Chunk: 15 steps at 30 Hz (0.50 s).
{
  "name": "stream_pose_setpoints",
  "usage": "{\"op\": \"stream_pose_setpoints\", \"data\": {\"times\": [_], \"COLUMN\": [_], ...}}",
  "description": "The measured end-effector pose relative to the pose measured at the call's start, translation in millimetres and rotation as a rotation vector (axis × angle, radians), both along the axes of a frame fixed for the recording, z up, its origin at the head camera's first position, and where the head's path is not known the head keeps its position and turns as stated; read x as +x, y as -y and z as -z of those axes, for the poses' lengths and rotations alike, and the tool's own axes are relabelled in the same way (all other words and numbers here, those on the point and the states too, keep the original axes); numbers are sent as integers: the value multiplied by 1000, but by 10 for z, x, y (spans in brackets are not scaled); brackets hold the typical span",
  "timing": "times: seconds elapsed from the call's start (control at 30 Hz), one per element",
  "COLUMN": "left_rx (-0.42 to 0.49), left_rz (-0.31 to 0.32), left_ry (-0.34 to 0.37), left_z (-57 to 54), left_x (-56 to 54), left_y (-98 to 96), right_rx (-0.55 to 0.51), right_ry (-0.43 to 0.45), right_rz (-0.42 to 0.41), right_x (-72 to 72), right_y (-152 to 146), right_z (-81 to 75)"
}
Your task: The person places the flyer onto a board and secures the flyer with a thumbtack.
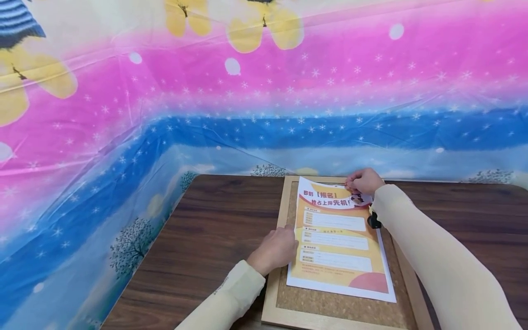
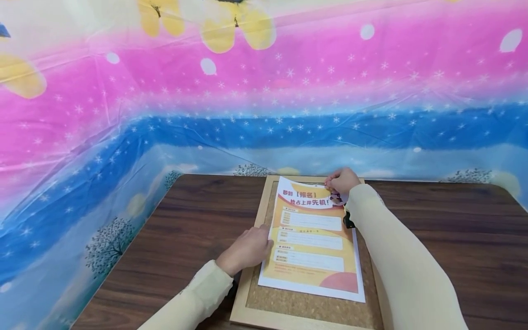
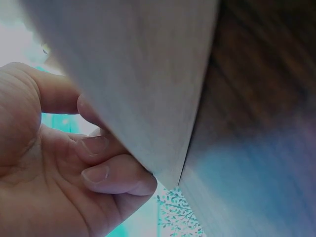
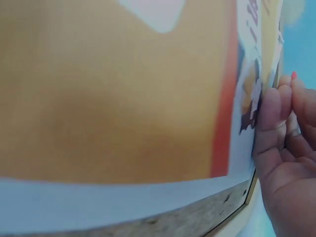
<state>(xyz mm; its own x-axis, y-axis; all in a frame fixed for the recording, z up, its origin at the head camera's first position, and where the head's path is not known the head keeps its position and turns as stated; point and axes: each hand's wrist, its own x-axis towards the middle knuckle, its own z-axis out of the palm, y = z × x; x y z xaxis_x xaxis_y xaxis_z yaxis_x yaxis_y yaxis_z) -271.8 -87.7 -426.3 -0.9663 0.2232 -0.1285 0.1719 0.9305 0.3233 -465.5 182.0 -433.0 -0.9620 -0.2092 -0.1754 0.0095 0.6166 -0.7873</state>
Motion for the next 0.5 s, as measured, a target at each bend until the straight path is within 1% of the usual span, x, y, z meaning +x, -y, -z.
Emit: {"op": "stream_pose_setpoints", "data": {"times": [0.13,0.27,0.37,0.5], "left_rx": [-3,-11,-18,-22], "left_rz": [9,29,38,25], "left_ry": [2,-9,-11,1], "left_z": [5,7,10,17], "left_x": [0,-10,-19,-30], "left_y": [-11,-21,-20,-7], "right_rx": [61,103,126,119], "right_ry": [43,64,62,52], "right_rz": [1,-3,20,63], "right_x": [-16,-29,-29,-20], "right_y": [34,60,88,143], "right_z": [-57,-107,-112,-91]}}
